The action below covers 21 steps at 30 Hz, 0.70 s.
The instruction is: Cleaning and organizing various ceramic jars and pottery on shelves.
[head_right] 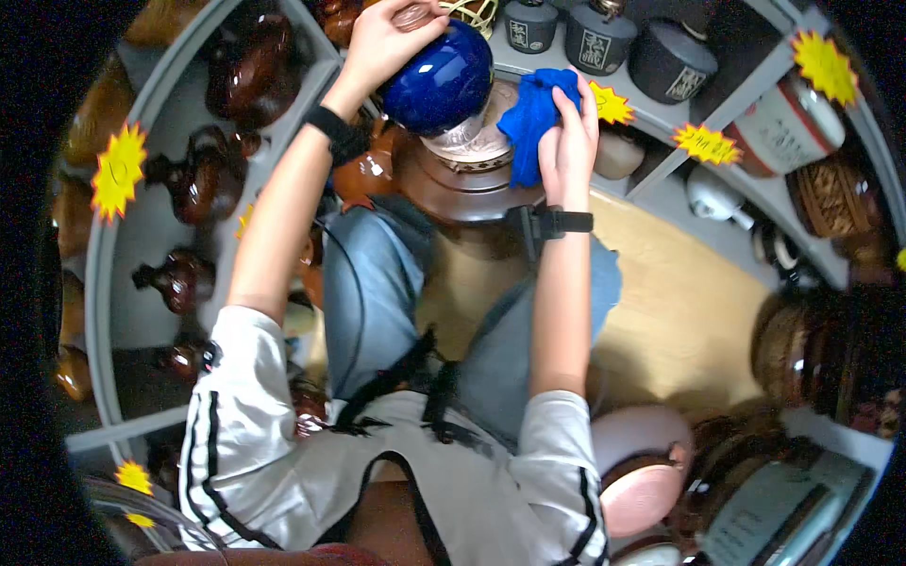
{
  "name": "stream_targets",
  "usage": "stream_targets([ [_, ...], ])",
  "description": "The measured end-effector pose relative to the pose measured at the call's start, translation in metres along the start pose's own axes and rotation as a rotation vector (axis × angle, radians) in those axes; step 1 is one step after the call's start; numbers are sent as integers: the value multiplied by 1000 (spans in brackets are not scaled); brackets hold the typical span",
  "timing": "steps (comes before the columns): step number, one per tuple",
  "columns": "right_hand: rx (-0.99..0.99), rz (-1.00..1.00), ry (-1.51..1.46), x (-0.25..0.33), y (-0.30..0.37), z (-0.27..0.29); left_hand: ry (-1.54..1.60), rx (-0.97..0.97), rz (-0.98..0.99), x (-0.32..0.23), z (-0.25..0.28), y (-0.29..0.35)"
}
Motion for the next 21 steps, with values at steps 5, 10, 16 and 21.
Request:
stream_targets([
  [5,125,91,313,14,13,-24,120,-150,-37,-7,13,3],
  [10,156,531,480,30,42,-60,143,-78,10,-8,15,4],
  [16,99,769,685,26,53,-75,310,10,67,-2,10,0],
  [21,314,1357,1055,14,54,-95,290,-25,42,1,9,1],
])
Point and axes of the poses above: each hand's wrist, its own y-axis away from the middle knuckle, its own z-axis out of the back of the hand, x = y × z, the point moved 2 cm from there along -y, towards the middle knuckle, and after that the axes turned 11 degrees about -x, right-handed, at the moved point
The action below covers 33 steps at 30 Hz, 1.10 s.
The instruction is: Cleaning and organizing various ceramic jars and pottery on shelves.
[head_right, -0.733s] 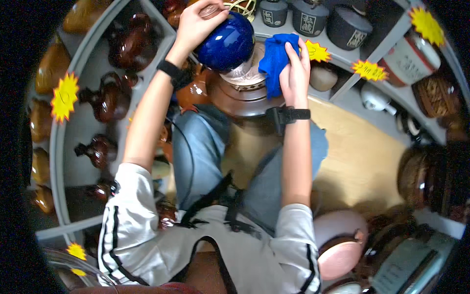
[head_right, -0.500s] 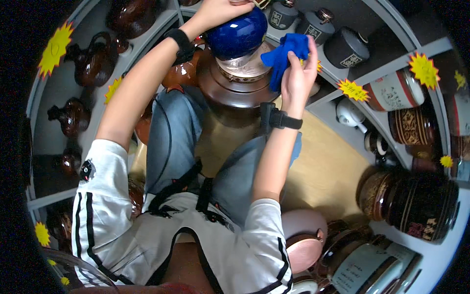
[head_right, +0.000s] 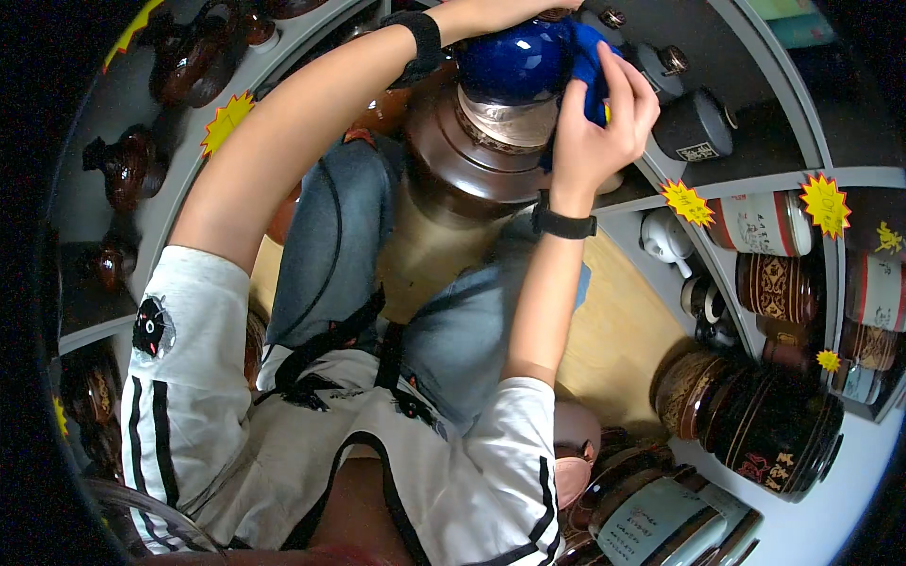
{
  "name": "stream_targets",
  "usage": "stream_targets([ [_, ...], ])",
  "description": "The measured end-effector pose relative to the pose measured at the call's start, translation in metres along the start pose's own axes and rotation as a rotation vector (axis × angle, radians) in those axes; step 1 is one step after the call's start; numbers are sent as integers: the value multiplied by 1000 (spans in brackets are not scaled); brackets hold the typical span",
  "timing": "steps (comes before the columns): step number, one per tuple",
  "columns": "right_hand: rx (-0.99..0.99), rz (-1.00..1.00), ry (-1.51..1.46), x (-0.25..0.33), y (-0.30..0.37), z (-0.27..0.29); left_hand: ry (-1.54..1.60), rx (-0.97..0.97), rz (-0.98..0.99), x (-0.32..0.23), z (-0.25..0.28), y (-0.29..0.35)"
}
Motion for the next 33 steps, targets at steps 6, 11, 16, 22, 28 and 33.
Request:
stream_targets([
  [6,142,185,-43,1,12,-17,32,21,35,-3,2,1],
  [11,199,219,-41,7,25,-9,-95,44,96,-11,5,0],
  [16,281,330,-69,10,41,-2,-134,-25,24,-5,3,1],
  [22,397,417,-55,13,63,-2,-119,-35,25,-3,2,1],
  [28,585,433,-27,9,95,-6,-116,-44,46,-9,2,3],
  [33,672,293,1,14,112,-9,-114,-37,48,-9,2,3],
])
Point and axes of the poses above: each hand's wrist, its own y-axis away from the middle knuckle, its own z-axis out of the back of the hand, x = y × z, the point moved 2 cm from there along -y, towards the middle knuckle, and after that the axes turned 11 degrees about -x, right-handed, at the moved point
